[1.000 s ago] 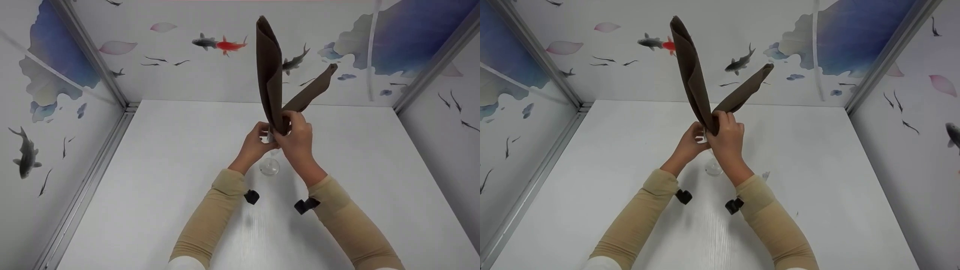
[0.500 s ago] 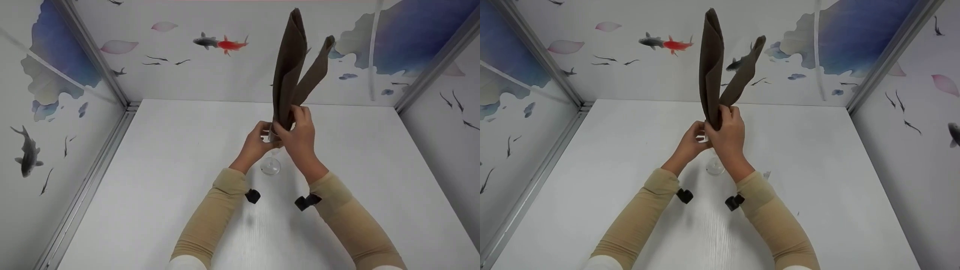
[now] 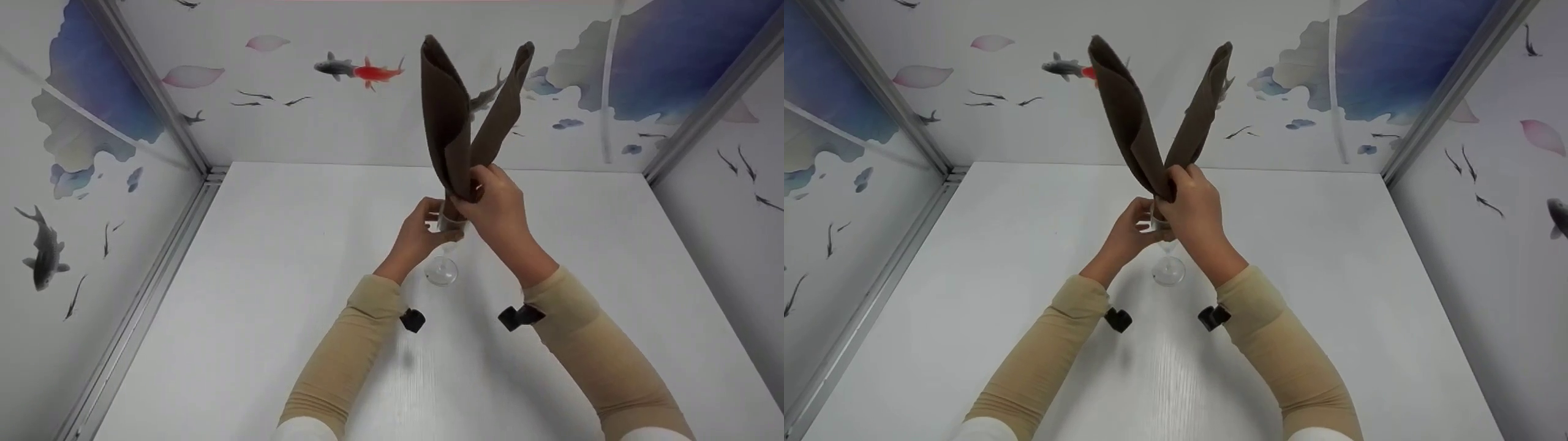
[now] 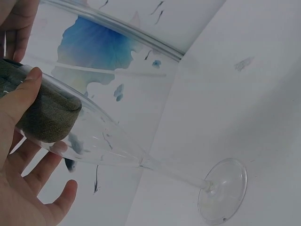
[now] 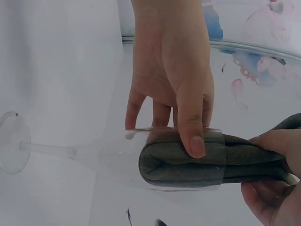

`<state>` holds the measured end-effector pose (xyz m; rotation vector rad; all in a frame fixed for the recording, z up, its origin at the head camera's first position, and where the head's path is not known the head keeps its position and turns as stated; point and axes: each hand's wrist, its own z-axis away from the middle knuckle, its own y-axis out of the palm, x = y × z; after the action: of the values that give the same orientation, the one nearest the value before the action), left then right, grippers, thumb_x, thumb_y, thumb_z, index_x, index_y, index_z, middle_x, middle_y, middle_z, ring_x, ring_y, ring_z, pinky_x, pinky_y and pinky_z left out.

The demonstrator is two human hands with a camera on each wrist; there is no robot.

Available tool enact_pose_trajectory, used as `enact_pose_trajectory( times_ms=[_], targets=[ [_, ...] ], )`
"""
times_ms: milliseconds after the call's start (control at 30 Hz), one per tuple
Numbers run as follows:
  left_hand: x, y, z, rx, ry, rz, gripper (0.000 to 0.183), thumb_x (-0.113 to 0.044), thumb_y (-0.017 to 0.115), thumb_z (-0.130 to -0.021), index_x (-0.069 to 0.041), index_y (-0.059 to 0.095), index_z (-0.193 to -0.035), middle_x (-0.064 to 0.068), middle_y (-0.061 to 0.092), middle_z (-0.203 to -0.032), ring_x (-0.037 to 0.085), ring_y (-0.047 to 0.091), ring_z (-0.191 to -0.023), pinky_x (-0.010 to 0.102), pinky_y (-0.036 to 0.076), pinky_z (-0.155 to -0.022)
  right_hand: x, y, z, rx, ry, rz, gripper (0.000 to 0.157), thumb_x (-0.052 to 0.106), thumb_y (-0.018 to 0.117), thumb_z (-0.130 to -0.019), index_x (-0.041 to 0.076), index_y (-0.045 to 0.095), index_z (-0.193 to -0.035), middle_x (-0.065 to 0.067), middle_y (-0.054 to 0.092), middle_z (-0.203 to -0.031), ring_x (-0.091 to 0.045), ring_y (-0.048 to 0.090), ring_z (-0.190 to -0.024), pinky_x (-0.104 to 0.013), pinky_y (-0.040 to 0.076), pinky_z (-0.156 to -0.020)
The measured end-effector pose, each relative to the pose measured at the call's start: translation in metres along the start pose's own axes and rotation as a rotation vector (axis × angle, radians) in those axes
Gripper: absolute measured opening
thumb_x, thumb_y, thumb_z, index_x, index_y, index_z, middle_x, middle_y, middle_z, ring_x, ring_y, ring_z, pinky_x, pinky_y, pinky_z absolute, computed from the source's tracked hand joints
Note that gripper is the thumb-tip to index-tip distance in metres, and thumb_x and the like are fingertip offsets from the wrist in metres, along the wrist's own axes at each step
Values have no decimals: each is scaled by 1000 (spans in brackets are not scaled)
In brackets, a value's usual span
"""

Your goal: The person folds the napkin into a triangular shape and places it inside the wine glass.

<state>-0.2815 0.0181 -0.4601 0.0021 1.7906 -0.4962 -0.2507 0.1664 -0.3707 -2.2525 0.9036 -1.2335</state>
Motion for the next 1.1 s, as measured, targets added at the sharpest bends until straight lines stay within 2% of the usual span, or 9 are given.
enact_pose_trajectory(
  times_ms=[133, 267, 367, 467, 700, 967, 1100],
  targets=[
    [1, 1, -1, -3, 33, 10, 53, -24, 81, -82, -17, 52, -126, -7, 57, -125, 14, 53, -115, 39, 44, -97, 2, -3, -2, 39, 28, 4, 26, 1, 80, -78, 1, 66, -100, -13, 61, -96, -26, 60, -88, -41, 52, -74],
    [2, 1, -1, 5, 50, 10, 53, -23, 80, -82, -17, 52, -126, -7, 57, -126, 13, 53, -115, 33, 45, -96, 0, -3, -5, 29, 12, 1, 23, -2, 79, -76, 2, 67, -95, -11, 62, -89, -24, 59, -83, -39, 50, -71],
    [1, 0, -2, 4, 44, 7, 52, -23, 80, -83, -17, 52, -126, -7, 57, -126, 13, 52, -115, 27, 44, -94, -1, -2, -6, 19, -10, 9, 21, -2, 78, -75, 2, 68, -93, -11, 63, -85, -24, 58, -79, -39, 48, -68],
    [1, 0, -1, 3, 36, 6, 52, -23, 80, -83, -17, 52, -126, -7, 57, -126, 13, 52, -116, 26, 43, -94, -2, 0, -5, 28, -4, 5, 21, -2, 78, -76, 2, 68, -93, -11, 63, -85, -24, 58, -79, -39, 49, -69],
    [1, -1, 0, -3, 13, 21, 50, -23, 80, -83, -16, 53, -125, -7, 57, -124, 13, 52, -115, 27, 43, -94, -7, 5, -2, 74, 23, -5, 18, -1, 78, -77, 3, 68, -91, -11, 65, -85, -24, 60, -80, -41, 50, -71],
    [3, 1, 0, -16, 35, 55, 57, -22, 79, -84, -18, 52, -134, -5, 56, -125, 15, 51, -114, 35, 45, -95, -12, 10, -2, 29, -83, 55, 17, 4, 85, -72, 7, 72, -83, -6, 69, -76, -21, 63, -67, -38, 48, -62],
    [2, 2, 2, -26, 4, 82, 57, -26, 79, -84, -20, 52, -134, -6, 57, -125, 15, 51, -114, 35, 45, -94, -13, 12, -2, 56, -62, 40, 16, 4, 84, -72, 8, 73, -84, -5, 70, -77, -20, 63, -68, -37, 48, -61]
  ],
)
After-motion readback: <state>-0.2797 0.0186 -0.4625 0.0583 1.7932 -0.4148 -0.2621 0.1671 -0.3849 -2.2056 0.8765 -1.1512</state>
